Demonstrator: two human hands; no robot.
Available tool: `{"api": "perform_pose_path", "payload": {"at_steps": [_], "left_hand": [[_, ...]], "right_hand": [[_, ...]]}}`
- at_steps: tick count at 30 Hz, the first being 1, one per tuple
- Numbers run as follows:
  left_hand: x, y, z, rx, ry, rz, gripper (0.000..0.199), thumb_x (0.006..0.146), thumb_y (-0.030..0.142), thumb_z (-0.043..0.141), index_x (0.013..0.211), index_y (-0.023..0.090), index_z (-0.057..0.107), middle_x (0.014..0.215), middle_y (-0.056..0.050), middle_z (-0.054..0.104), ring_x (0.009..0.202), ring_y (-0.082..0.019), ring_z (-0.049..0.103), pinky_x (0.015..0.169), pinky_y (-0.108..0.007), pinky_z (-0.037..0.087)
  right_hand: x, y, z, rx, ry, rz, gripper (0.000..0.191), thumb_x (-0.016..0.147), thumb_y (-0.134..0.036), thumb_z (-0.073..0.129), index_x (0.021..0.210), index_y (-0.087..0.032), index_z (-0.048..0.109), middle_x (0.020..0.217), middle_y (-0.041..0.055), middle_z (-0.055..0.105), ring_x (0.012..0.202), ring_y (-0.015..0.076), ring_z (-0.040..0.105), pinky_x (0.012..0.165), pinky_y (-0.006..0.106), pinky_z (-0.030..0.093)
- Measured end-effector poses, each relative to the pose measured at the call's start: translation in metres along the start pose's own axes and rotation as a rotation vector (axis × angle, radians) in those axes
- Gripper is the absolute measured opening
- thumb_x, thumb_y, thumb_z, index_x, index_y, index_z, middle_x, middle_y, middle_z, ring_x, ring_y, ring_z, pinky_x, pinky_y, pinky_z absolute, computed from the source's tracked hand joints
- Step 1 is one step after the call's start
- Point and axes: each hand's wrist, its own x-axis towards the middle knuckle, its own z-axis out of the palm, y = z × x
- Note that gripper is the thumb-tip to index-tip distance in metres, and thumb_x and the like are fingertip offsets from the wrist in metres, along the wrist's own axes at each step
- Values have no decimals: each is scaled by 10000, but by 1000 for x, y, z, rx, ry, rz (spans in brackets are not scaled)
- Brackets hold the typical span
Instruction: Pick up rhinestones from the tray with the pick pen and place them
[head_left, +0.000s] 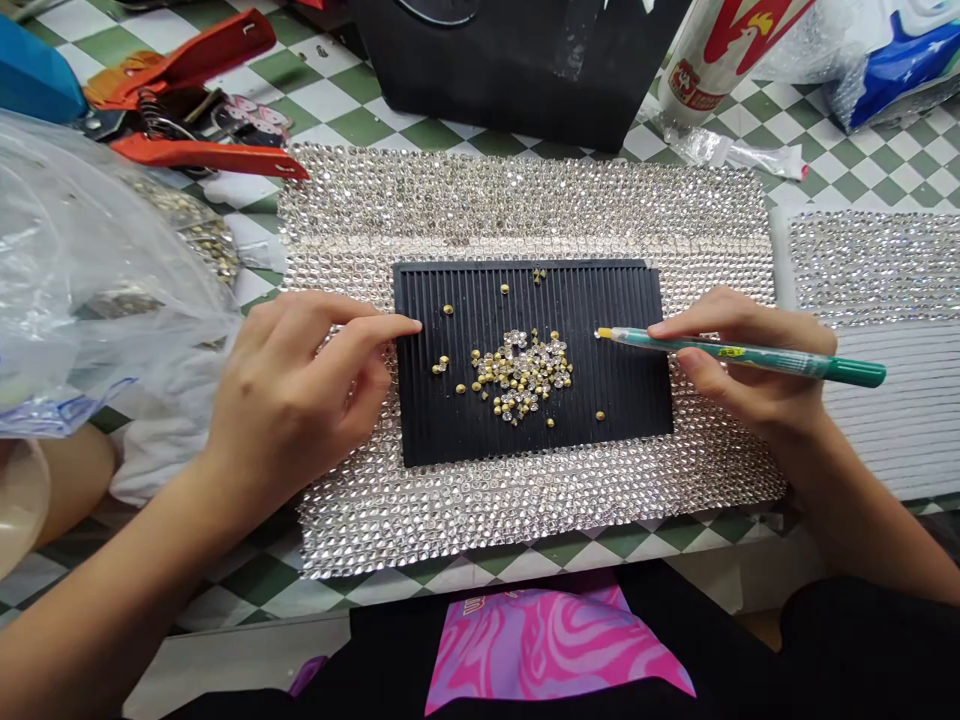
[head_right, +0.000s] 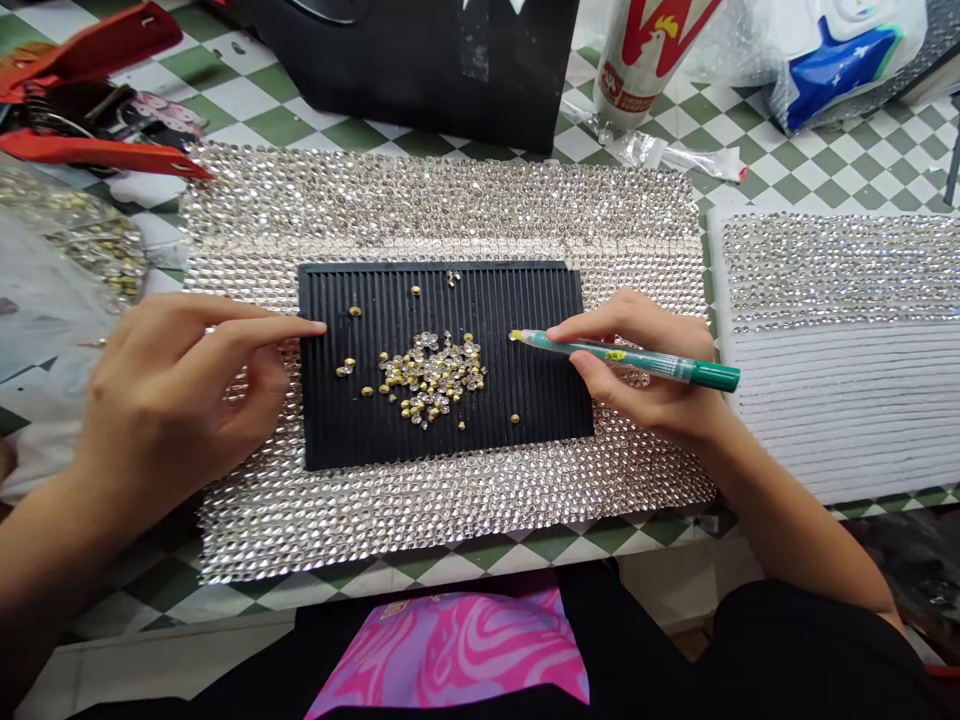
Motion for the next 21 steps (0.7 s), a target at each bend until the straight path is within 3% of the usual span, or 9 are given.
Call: {"api": "perform_pose_path", "payload": {"at_steps": [7,15,21], "left_hand": [[0,1,0,13,10,14,301,891,67,533,1146,207,607,998,-54,620,939,-212,585,879,-343,482],[0,0,0,4,11,8,284,896,64,527,1135,190,613,1001,-50,610,940,-199,572,882,-328,469],[1,0,0,6,13,17,275,901,67,524,1136,177,616,1001,-51,608,934,-198,568,875,-328,466]], "right_hand": [[1,-2,1,-26,-22,0,252,864,-198,676,1047,-365,723,842,-36,733,717,168,634,659,362,481],[1,-1,1,-32,-16,-1,259,854,-169,689,1049,-333,734,840,-34,726,713,143,623,652,333,466],[2,-5,-3,88,94,102,234,871,-170,670,1019,-328,759,910,-23,748,811,164,676,709,347,507]]}}
